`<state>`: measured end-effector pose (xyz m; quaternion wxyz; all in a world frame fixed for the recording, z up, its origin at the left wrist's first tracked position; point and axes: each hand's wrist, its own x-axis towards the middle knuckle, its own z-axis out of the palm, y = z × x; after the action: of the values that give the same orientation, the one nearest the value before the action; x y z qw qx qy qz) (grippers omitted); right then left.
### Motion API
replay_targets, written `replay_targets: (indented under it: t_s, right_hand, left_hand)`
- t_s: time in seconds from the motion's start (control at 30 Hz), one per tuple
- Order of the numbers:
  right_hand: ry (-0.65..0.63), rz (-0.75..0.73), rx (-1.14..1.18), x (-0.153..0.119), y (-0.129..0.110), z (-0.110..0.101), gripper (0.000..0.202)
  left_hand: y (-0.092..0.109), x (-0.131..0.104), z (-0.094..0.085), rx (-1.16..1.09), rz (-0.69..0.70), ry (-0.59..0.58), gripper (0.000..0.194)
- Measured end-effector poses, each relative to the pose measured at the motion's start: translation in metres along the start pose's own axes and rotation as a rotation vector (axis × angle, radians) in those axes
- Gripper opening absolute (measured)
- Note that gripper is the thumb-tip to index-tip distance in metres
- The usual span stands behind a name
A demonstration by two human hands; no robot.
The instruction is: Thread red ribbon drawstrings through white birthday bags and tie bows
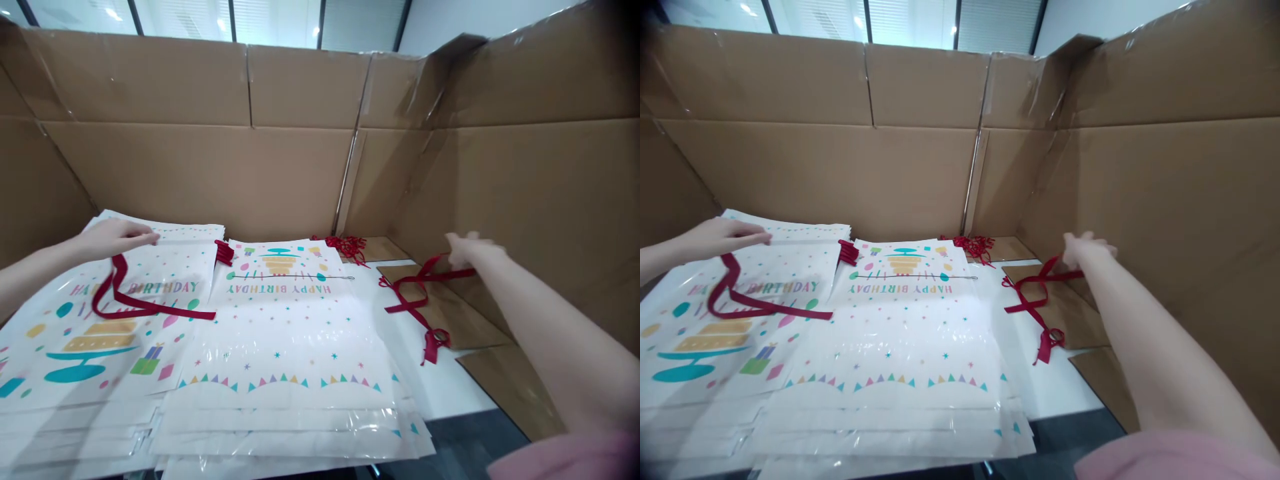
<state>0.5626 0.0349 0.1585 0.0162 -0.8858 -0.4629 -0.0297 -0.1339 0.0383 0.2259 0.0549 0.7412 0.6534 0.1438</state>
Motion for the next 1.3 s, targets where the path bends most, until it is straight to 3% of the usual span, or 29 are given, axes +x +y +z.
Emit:
replay_targets:
  t_s: [0.03,0.07,0.17,0.23,0.3,0.4,0.53,0.63,0.73,0.97,1.1,1.3]
  right_hand:
    - [-0.018,-0.063,0.007,-0.012,-0.023,0.000,0.073]
    - [0.013,-0.238,0.074,-0.027,-0.048,0.000,0.068]
    - [-0.030,-0.656,0.234,-0.087,-0.129,0.003,0.044]
    - [-0.212,-1.067,0.625,-0.135,-0.178,0.001,0.039]
    - [-0.448,-1.286,0.890,-0.181,-0.217,-0.005,0.046]
    - [-0.658,-1.435,1.118,-0.231,-0.252,-0.014,0.042]
    - [-0.692,-1.393,1.263,-0.259,-0.269,-0.015,0.029]
    - [-0.857,-1.400,1.335,-0.262,-0.270,-0.008,0.027]
    - [-0.979,-1.326,1.369,-0.255,-0.262,-0.003,0.032]
    - [-0.740,-1.191,1.122,-0.197,-0.205,0.001,0.042]
    - [-0.635,-1.081,0.884,-0.155,-0.158,-0.006,0.045]
    - [-0.577,-0.904,0.583,-0.093,-0.082,-0.014,0.048]
  left_hand:
    - [0.023,-0.004,0.002,0.006,0.051,-0.071,0.048]
    - [0.046,-0.007,0.004,0.011,0.114,-0.116,0.048]
    - [0.108,-0.017,0.009,-0.066,0.283,-0.155,0.047]
    - [0.141,-0.022,0.013,-0.146,0.412,-0.200,0.045]
    - [0.165,-0.026,0.018,-0.238,0.484,-0.221,0.041]
    - [0.186,-0.034,0.025,-0.360,0.532,-0.243,0.037]
    - [0.195,-0.039,0.031,-0.427,0.515,-0.187,0.034]
    - [0.193,-0.037,0.034,-0.360,0.512,-0.135,0.034]
    - [0.183,-0.033,0.034,-0.285,0.508,-0.193,0.038]
    - [0.147,-0.024,0.040,-0.252,0.454,-0.560,0.039]
    - [0.128,-0.018,0.044,-0.346,0.371,-0.585,0.037]
    - [0.104,-0.011,0.053,-0.423,0.296,-0.611,0.039]
